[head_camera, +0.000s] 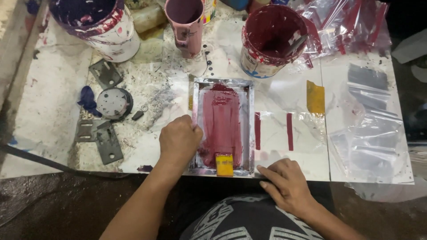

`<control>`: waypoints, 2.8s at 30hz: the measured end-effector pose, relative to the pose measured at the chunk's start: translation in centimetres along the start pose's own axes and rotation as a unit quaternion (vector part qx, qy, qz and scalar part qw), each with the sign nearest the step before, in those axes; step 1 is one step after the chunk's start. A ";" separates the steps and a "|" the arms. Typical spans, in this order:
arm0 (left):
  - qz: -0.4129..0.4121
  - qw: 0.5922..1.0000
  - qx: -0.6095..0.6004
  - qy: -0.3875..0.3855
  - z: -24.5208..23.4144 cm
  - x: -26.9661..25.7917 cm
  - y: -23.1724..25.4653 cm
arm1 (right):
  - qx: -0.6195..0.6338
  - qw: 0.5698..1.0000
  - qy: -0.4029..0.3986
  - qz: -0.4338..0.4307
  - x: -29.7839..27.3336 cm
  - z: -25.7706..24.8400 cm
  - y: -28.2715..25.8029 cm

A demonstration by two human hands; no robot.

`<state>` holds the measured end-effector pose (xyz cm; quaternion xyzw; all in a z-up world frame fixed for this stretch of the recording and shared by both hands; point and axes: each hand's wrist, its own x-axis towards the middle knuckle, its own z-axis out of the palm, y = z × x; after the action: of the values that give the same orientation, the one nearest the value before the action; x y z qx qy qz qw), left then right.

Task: The person spreads red ink evenly across a rectangular screen printing frame using a yellow squeegee. They then place a clear plastic sheet over a white surface and press the inked screen onto it to transfer the ink, repeating the process to create multiple prints.

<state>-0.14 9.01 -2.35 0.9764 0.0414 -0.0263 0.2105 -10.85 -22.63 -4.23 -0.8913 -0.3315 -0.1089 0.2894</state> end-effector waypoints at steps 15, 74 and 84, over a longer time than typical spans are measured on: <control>-0.016 1.000 0.003 -0.002 0.5 0.0 0.3 | 0.026 1.000 0.010 0.006 0.3 0.1 -0.2; 0.008 1.000 -0.006 0.020 1.7 -0.5 -0.3 | 0.038 0.999 0.021 -0.003 0.5 0.1 -0.1; -0.008 1.000 -0.011 0.004 1.4 -0.5 -0.1 | 0.037 0.999 0.013 0.003 0.6 -0.1 -0.3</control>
<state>-0.66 8.47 -3.61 0.9736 0.0507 -0.0241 0.2214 -10.62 -22.20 -3.80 -0.8796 -0.3291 -0.1069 0.3265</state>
